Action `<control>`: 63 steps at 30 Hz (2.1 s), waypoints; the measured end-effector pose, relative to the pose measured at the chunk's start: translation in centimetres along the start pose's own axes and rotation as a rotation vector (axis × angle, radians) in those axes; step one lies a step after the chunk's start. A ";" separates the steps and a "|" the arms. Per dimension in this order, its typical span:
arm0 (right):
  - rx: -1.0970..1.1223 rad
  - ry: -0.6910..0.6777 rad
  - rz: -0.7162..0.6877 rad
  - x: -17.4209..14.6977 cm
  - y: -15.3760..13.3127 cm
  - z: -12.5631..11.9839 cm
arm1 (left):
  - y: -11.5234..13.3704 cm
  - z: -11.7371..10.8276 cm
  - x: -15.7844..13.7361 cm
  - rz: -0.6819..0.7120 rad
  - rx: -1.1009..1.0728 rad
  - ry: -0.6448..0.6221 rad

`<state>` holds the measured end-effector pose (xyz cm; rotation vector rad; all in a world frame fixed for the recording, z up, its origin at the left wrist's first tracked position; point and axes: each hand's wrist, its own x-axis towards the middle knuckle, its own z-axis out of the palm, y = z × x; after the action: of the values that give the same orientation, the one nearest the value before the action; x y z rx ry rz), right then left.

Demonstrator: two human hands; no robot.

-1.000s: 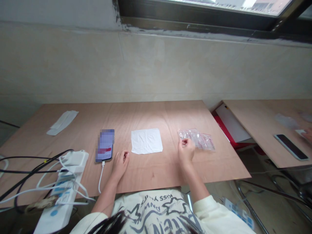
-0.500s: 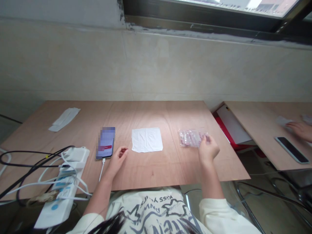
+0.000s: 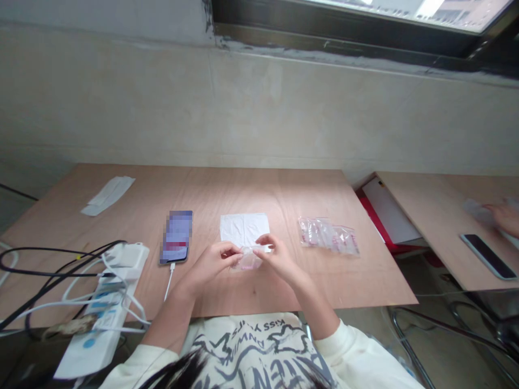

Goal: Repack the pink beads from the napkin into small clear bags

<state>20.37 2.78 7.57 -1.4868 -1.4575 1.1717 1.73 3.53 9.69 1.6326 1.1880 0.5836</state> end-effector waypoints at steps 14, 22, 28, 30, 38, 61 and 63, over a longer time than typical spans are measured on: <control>0.034 -0.179 0.071 -2.5 -2.8 3.6 | 0.8 1.2 -0.8 -0.174 -0.077 0.008; 0.134 -0.214 0.224 -2.1 -1.9 3.3 | 0.5 1.2 -1.3 -0.069 -0.151 -0.161; -0.022 -0.223 0.306 -1.7 -1.9 2.8 | 0.5 0.9 -1.1 -0.137 -0.136 -0.053; -0.157 -0.169 0.239 -1.4 -1.9 2.6 | 0.6 0.6 -0.9 -0.141 -0.093 0.051; -0.103 -0.170 0.198 -0.4 -2.0 3.8 | 2.7 0.5 -0.9 -0.089 0.015 0.001; 0.292 -0.033 0.212 1.9 2.7 3.9 | -6.8 1.3 2.3 -0.311 -0.490 0.373; 0.257 -0.046 0.186 2.5 3.6 4.5 | -7.0 1.1 2.6 -0.309 -0.514 0.388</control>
<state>17.16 4.55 2.52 -1.4458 -1.1649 1.4551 0.72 5.56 2.46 0.9043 1.3926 0.9404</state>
